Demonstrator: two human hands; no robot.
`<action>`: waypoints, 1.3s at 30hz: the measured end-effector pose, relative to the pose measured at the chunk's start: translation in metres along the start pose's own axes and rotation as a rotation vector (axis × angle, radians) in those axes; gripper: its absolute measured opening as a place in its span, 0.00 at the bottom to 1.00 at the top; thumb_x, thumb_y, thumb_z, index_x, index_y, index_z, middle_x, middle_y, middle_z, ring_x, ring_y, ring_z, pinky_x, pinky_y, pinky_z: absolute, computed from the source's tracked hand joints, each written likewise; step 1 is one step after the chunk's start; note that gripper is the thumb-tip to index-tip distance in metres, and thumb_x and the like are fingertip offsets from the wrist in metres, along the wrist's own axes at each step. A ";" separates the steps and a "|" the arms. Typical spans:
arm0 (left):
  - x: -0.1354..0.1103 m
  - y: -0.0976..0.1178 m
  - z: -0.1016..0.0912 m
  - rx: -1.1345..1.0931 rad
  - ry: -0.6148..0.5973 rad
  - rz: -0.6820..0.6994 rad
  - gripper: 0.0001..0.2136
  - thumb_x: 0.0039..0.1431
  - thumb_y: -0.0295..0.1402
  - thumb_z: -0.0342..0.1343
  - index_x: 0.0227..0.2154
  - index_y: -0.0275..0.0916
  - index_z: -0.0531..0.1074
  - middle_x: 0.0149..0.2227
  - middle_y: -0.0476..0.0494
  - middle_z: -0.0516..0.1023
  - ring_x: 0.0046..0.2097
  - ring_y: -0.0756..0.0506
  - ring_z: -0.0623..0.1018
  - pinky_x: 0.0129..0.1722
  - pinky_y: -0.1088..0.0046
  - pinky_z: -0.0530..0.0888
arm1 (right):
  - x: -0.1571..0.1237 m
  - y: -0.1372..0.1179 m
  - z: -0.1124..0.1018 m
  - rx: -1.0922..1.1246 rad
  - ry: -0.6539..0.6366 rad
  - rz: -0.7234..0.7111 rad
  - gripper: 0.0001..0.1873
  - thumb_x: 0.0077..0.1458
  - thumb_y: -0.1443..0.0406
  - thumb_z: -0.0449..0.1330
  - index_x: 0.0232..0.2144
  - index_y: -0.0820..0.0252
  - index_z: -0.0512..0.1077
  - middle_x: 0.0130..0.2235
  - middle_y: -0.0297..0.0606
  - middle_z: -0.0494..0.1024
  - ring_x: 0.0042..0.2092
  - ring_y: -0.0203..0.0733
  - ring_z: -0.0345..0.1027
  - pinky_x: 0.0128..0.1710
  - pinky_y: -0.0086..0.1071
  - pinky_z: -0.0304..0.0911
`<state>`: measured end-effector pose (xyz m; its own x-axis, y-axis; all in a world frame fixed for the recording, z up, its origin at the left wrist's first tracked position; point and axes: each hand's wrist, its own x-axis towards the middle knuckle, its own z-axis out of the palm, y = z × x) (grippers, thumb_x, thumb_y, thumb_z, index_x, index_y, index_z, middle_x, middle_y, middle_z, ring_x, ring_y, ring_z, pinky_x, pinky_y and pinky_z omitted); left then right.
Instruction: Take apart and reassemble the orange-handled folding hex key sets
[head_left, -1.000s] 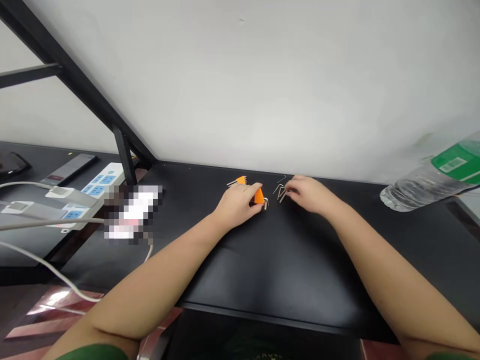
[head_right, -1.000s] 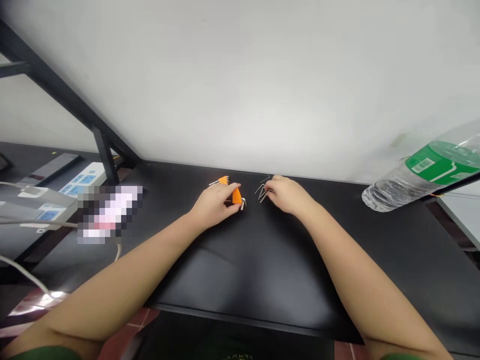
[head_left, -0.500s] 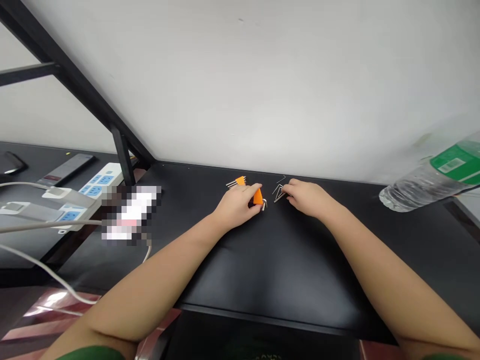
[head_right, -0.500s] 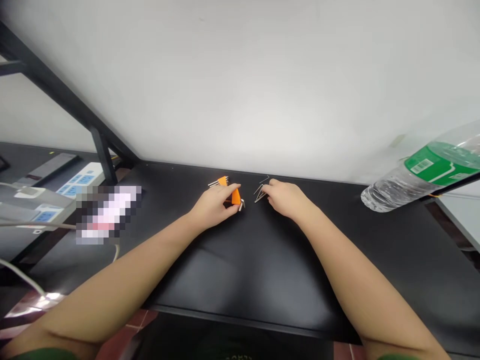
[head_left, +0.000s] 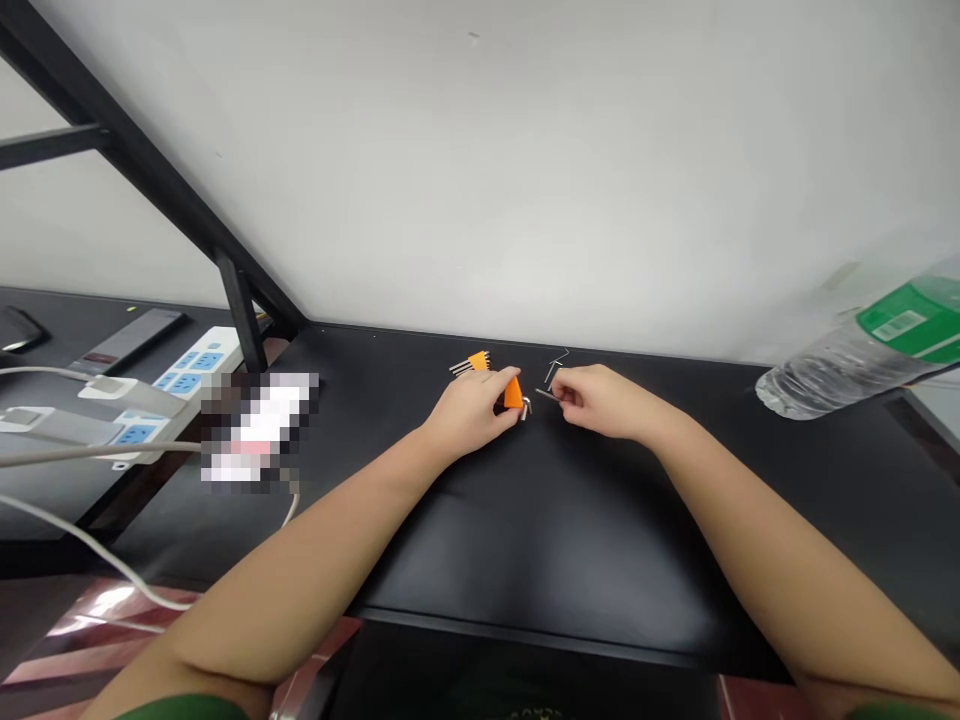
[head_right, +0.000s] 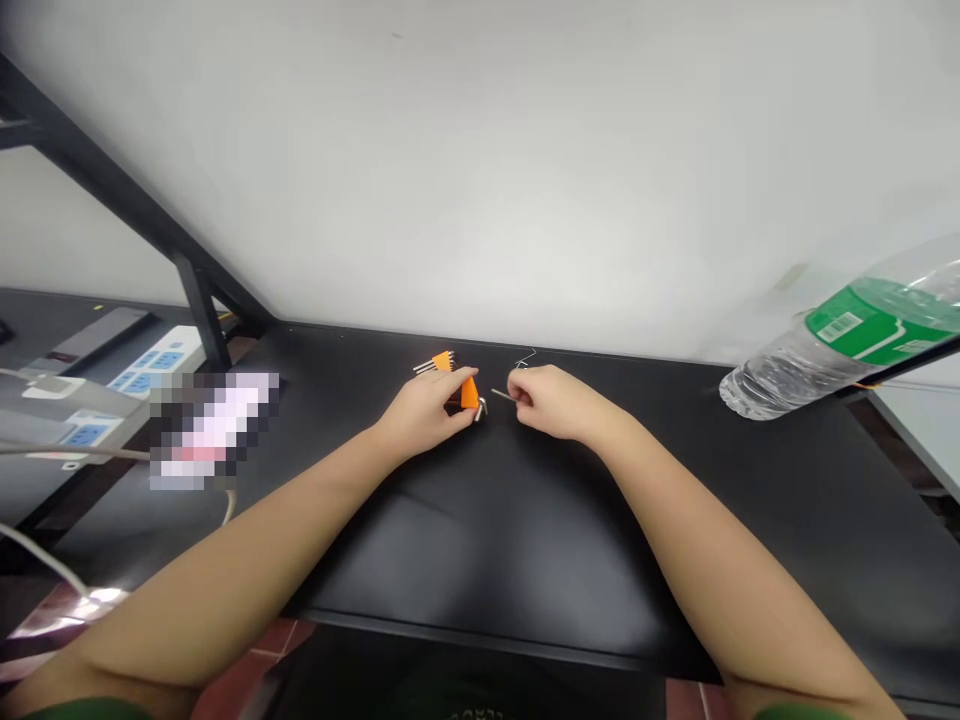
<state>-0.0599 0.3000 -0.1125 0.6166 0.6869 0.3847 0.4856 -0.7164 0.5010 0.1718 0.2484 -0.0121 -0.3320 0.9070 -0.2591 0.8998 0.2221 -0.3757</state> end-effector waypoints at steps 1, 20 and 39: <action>0.000 0.000 0.000 0.000 0.002 -0.001 0.25 0.58 0.36 0.64 0.58 0.39 0.71 0.43 0.41 0.83 0.46 0.38 0.82 0.50 0.59 0.79 | 0.000 -0.002 0.000 0.036 0.034 -0.043 0.07 0.53 0.73 0.57 0.32 0.57 0.70 0.32 0.33 0.74 0.32 0.37 0.65 0.33 0.31 0.58; 0.000 0.013 -0.003 -0.055 0.020 0.109 0.16 0.56 0.35 0.65 0.47 0.40 0.77 0.42 0.43 0.84 0.47 0.40 0.83 0.52 0.61 0.77 | -0.007 -0.035 0.012 -0.024 0.123 -0.171 0.11 0.60 0.75 0.55 0.38 0.59 0.75 0.40 0.39 0.72 0.36 0.38 0.67 0.38 0.33 0.64; -0.001 0.007 -0.001 -0.051 0.120 0.127 0.20 0.59 0.36 0.63 0.53 0.39 0.74 0.44 0.41 0.84 0.46 0.40 0.83 0.52 0.61 0.78 | 0.006 0.006 0.006 0.157 0.158 -0.009 0.09 0.60 0.69 0.57 0.36 0.57 0.78 0.39 0.36 0.80 0.37 0.39 0.72 0.40 0.33 0.65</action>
<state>-0.0578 0.2942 -0.1091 0.5911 0.6030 0.5357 0.3742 -0.7933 0.4802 0.1738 0.2528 -0.0213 -0.2802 0.9528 -0.1171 0.8377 0.1832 -0.5144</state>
